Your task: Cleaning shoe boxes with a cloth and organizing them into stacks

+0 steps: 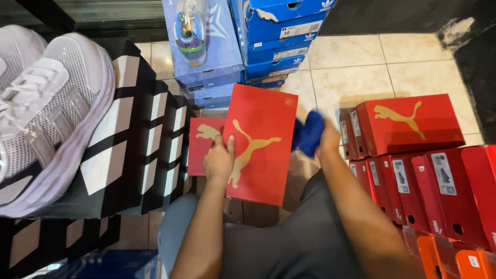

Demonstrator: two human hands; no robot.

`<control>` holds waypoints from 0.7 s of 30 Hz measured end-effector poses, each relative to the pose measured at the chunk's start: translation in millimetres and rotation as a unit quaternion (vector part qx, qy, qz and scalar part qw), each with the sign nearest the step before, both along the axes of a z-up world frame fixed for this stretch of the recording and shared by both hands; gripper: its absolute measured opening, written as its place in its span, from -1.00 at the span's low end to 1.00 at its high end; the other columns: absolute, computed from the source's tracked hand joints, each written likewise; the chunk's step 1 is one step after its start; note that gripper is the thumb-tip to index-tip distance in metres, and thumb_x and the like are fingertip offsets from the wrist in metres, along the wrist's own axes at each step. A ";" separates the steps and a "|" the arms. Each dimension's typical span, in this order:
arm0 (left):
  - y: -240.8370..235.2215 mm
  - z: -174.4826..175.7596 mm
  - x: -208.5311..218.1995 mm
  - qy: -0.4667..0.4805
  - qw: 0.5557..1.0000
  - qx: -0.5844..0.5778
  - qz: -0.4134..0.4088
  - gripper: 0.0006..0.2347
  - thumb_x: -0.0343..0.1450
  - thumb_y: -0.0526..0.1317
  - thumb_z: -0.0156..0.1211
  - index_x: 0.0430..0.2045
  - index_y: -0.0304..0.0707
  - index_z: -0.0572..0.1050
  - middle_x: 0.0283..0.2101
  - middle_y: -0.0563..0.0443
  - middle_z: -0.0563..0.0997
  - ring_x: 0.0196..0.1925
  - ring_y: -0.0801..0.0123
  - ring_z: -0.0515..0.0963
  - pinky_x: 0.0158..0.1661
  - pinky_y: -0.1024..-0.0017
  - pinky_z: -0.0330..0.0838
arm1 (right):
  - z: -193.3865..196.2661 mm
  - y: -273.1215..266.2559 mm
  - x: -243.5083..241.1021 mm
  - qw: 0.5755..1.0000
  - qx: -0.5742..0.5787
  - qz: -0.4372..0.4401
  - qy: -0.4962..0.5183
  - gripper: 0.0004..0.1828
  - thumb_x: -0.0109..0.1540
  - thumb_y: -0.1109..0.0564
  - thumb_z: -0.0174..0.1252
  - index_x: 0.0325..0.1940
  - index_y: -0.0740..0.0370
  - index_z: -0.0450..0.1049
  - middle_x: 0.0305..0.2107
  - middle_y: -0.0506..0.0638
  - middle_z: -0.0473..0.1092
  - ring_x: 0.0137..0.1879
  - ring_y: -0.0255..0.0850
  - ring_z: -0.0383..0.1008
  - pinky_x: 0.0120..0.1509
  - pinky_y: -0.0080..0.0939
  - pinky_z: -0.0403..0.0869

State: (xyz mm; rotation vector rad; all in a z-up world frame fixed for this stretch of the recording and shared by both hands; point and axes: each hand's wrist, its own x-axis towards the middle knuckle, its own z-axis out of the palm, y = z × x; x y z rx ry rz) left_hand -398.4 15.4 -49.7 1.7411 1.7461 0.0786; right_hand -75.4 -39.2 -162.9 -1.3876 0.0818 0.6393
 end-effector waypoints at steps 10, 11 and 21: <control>6.9 -11.3 0.0 0.025 0.999 0.014 -0.018 -0.53 0.55 0.25 -0.31 0.12 -0.03 0.32 -0.10 -0.44 0.64 0.02 -0.36 0.63 0.02 -0.15 0.49 | 6.5 37.1 -45.4 0.986 0.044 0.158 -0.026 -0.57 0.35 -0.12 0.09 0.26 0.04 0.35 0.05 0.06 0.33 0.14 -0.03 0.38 0.24 0.05 0.41; 6.3 -11.0 1.7 0.030 0.999 0.013 -0.022 -0.52 0.54 0.25 -0.32 0.11 -0.06 0.32 -0.11 -0.45 0.64 0.02 -0.36 0.63 0.02 -0.14 0.49 | 18.2 53.3 -35.5 0.983 0.057 0.172 -0.039 -0.63 0.36 -0.11 0.05 0.19 0.03 0.45 0.04 0.02 0.39 0.16 -0.08 0.40 0.27 0.00 0.42; 5.8 -10.3 -0.2 -0.048 0.998 0.002 0.050 -0.57 0.57 0.17 -0.28 0.12 -0.12 0.28 -0.07 -0.54 0.61 0.05 -0.41 0.59 0.06 -0.16 0.47 | 80.9 -63.9 -139.1 0.941 -0.101 0.293 -0.137 -0.38 0.41 -0.22 -0.12 0.30 0.31 0.39 0.24 0.35 0.32 0.42 0.16 0.24 0.51 0.17 0.16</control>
